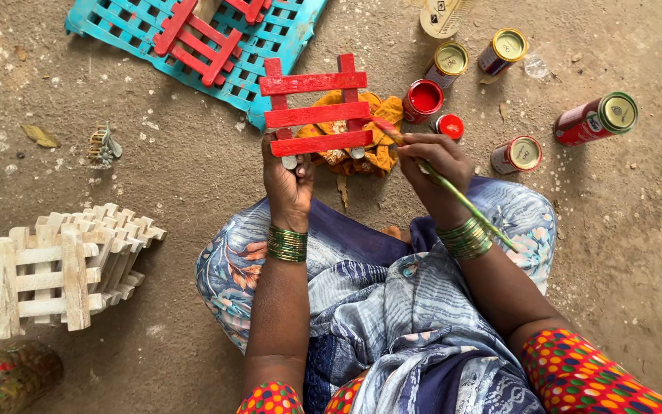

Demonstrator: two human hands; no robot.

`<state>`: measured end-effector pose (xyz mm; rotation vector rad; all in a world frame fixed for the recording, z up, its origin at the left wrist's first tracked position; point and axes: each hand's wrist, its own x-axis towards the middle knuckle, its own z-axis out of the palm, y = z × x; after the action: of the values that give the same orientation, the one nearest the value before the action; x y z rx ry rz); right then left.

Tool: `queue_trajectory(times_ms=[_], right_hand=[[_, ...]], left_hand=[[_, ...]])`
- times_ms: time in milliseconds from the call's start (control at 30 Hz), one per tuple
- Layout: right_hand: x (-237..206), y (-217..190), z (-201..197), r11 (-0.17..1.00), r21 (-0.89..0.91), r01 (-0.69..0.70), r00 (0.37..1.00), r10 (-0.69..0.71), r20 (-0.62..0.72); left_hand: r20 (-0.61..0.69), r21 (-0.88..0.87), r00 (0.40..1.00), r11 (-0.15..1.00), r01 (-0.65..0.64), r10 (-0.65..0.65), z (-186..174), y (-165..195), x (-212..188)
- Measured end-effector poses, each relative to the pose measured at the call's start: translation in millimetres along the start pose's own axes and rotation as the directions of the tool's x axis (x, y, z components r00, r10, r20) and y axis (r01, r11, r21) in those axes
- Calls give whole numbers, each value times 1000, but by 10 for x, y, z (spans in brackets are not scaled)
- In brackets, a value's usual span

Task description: The person sits on the ground and paints small wooden toy chairs red with a brush, dipping the brush into an open paint tin and coating the slats and legs of each piece, turning the pieces to reach different sides. Finished red pieces are set on a blue plastic crate beside them.

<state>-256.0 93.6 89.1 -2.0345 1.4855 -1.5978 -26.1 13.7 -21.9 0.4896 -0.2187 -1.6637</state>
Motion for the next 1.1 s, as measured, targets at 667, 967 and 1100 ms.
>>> queue_trajectory(times_ms=[667, 967, 1100], right_hand=[[-42, 177, -11, 995, 59, -80, 997, 80, -5], [-119, 180, 34, 983, 184, 28, 992, -50, 113], [-125, 244, 48, 997, 21, 71, 987, -74, 145]], left_hand=[[-94, 86, 996, 996, 4, 4, 11, 30, 7], [-199, 16, 976, 996, 88, -83, -293, -59, 145], [-201, -4, 976, 996, 88, -87, -253, -44, 139]])
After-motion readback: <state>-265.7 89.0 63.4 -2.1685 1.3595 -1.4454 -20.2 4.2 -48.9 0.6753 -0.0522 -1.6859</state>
